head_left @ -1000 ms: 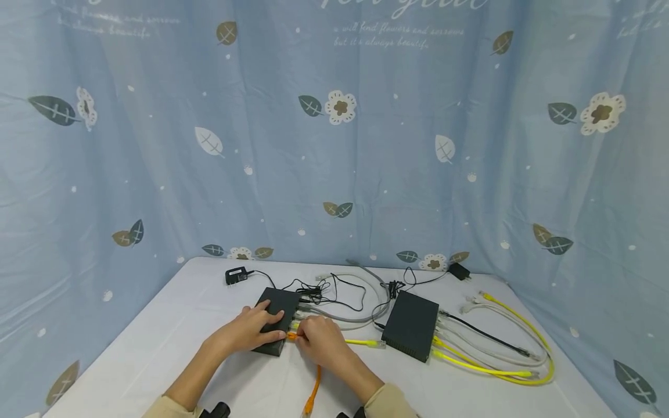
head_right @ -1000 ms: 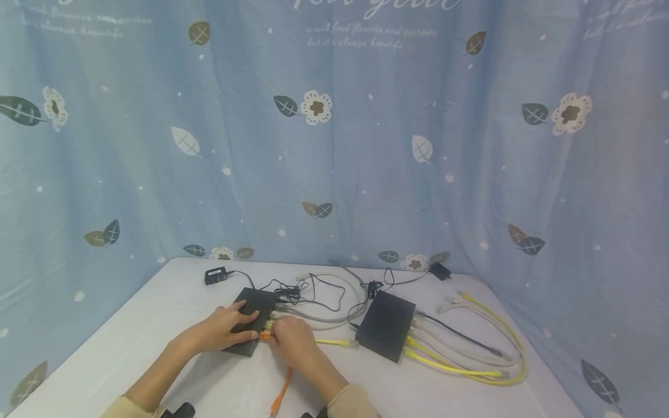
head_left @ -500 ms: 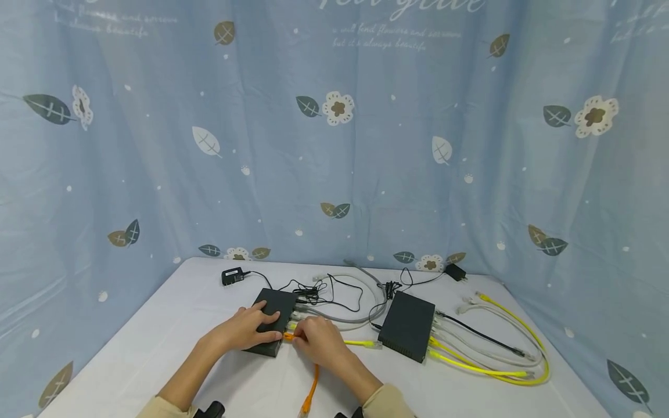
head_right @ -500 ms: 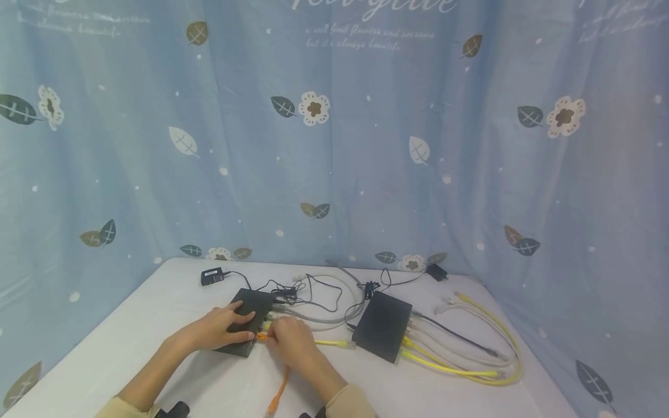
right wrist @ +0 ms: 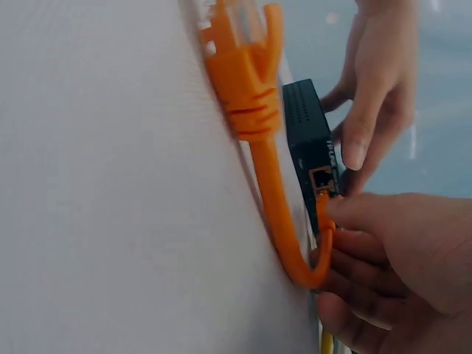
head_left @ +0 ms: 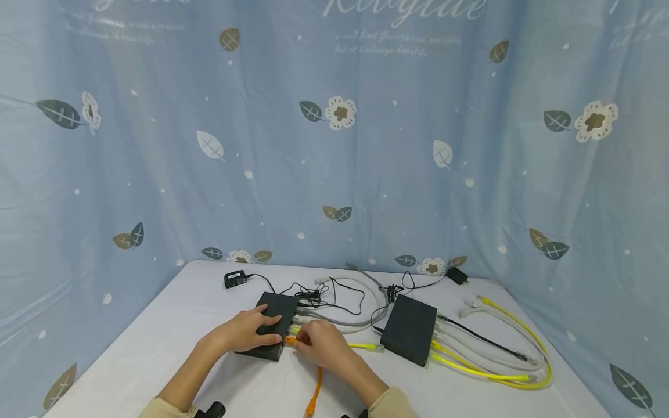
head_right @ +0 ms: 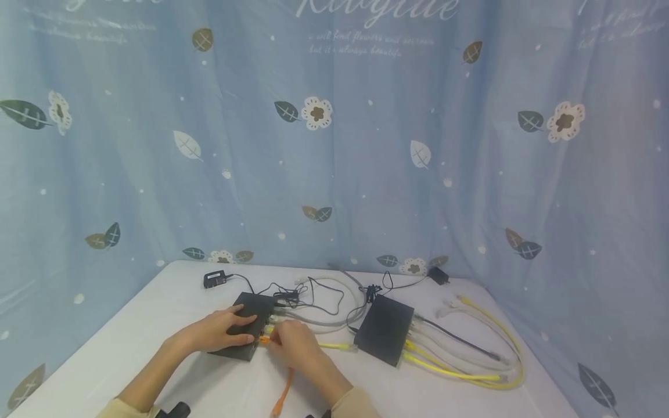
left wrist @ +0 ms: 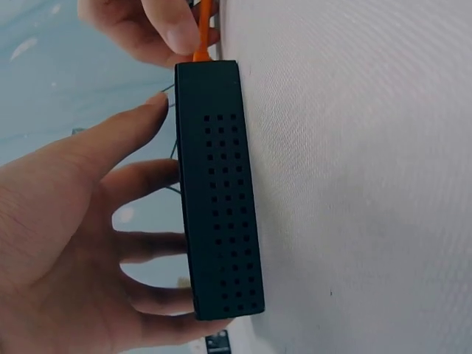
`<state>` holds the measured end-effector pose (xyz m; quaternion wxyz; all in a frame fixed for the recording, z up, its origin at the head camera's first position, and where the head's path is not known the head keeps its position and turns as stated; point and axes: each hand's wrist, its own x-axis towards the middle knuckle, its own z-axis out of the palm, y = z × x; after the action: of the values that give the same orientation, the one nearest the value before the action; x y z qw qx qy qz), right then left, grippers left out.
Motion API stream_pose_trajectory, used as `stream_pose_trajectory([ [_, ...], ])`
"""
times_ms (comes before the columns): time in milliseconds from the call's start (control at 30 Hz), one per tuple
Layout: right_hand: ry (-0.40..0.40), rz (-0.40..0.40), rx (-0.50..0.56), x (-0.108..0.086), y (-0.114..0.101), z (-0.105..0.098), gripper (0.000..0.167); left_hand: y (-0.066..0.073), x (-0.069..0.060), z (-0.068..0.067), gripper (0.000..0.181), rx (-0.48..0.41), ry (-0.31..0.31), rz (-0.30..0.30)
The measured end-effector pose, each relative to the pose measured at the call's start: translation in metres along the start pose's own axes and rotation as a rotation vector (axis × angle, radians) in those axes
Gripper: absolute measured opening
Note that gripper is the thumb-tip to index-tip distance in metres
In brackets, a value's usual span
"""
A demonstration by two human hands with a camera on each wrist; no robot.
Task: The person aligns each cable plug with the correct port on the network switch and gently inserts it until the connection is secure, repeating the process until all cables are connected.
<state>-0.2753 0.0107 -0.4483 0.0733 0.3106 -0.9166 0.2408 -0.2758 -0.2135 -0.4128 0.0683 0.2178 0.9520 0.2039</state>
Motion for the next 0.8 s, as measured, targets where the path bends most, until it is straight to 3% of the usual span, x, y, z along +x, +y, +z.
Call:
stream_pose_trajectory([
  [233,-0.122,0.030,0.095,-0.014,0.008,-0.016,0.029,-0.002,0.003,0.001,0.061,0.006,-0.003,0.009],
  [400,-0.126,0.013,0.085,-0.030,0.017,-0.035,0.035,-0.001,0.003,0.000,0.065,0.018,0.016,-0.019],
  [633,-0.032,0.027,0.035,-0.059,0.038,-0.068,0.042,0.002,0.003,0.001,0.072,0.050,0.034,-0.051],
  [800,0.099,0.121,-0.065,-0.083,0.056,-0.089,0.053,0.006,0.003,0.003,0.073,0.119,0.118,-0.066],
])
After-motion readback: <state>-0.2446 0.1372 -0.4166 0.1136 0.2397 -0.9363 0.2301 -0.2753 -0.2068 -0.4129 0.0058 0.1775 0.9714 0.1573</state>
